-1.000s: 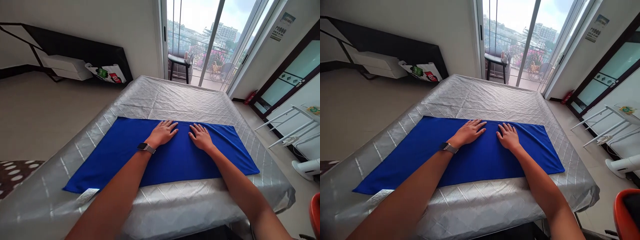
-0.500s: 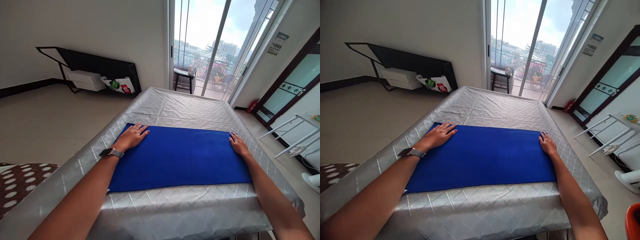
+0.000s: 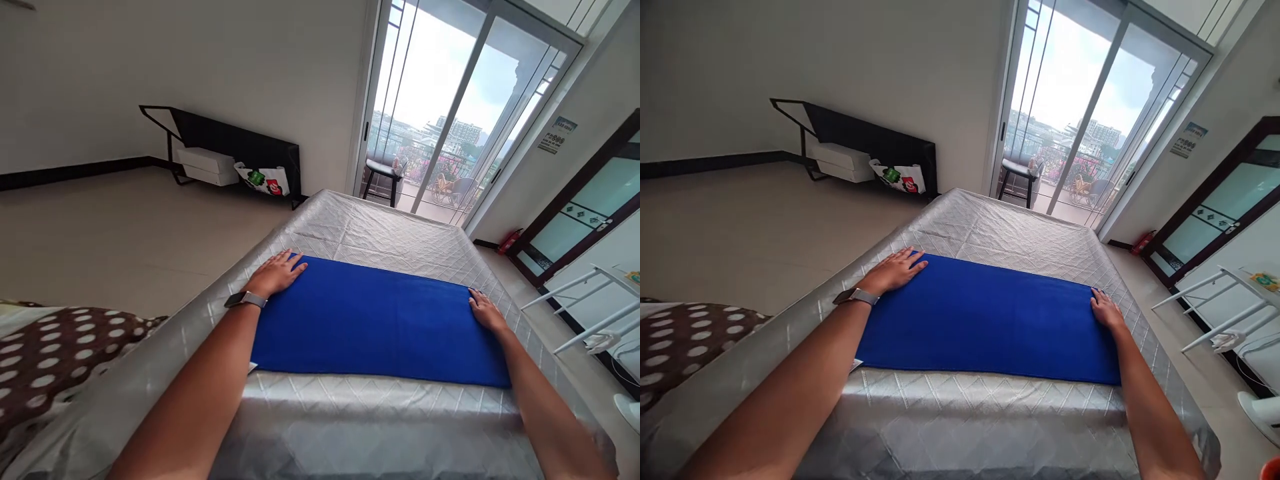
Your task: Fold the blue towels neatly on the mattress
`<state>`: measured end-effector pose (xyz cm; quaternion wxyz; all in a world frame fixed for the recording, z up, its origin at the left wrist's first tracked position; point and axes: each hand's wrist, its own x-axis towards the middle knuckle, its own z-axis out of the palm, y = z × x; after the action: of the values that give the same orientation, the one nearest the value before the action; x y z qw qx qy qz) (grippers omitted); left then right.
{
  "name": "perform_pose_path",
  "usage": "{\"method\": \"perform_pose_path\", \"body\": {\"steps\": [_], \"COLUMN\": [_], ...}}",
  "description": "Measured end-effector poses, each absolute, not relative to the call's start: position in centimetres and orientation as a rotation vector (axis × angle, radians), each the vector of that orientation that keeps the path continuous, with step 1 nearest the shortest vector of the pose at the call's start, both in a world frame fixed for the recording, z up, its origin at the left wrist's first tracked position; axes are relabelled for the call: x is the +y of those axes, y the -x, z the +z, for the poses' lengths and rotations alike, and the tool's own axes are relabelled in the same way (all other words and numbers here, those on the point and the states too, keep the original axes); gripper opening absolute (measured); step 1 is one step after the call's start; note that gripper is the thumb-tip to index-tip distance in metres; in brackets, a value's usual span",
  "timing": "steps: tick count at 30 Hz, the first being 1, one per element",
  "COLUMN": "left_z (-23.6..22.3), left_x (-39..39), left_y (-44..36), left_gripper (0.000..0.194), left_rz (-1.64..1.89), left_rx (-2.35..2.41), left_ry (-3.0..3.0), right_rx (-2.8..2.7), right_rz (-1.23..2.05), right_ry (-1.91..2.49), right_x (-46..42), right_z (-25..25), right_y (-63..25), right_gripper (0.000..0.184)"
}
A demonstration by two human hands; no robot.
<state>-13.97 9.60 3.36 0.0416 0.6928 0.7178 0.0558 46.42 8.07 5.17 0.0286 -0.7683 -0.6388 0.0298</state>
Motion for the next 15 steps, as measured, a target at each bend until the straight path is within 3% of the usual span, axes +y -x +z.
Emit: {"method": "perform_pose_path", "body": {"steps": [6, 15], "left_z": [3.6, 2.9], "left_x": [9.5, 9.4], "left_y": [13.2, 13.0], "left_gripper": [0.065, 0.062], "left_rz": [0.250, 0.382], "left_rx": [2.200, 2.216], "left_ry": [-2.080, -2.098], "right_rx": [-2.000, -2.481], "right_rz": [-0.024, 0.022], "right_ry": [2.306, 1.549], "right_x": [9.9, 8.8], "right_z": [7.6, 6.8], "right_y": [-42.5, -19.3], "right_gripper": [0.056, 0.052]}}
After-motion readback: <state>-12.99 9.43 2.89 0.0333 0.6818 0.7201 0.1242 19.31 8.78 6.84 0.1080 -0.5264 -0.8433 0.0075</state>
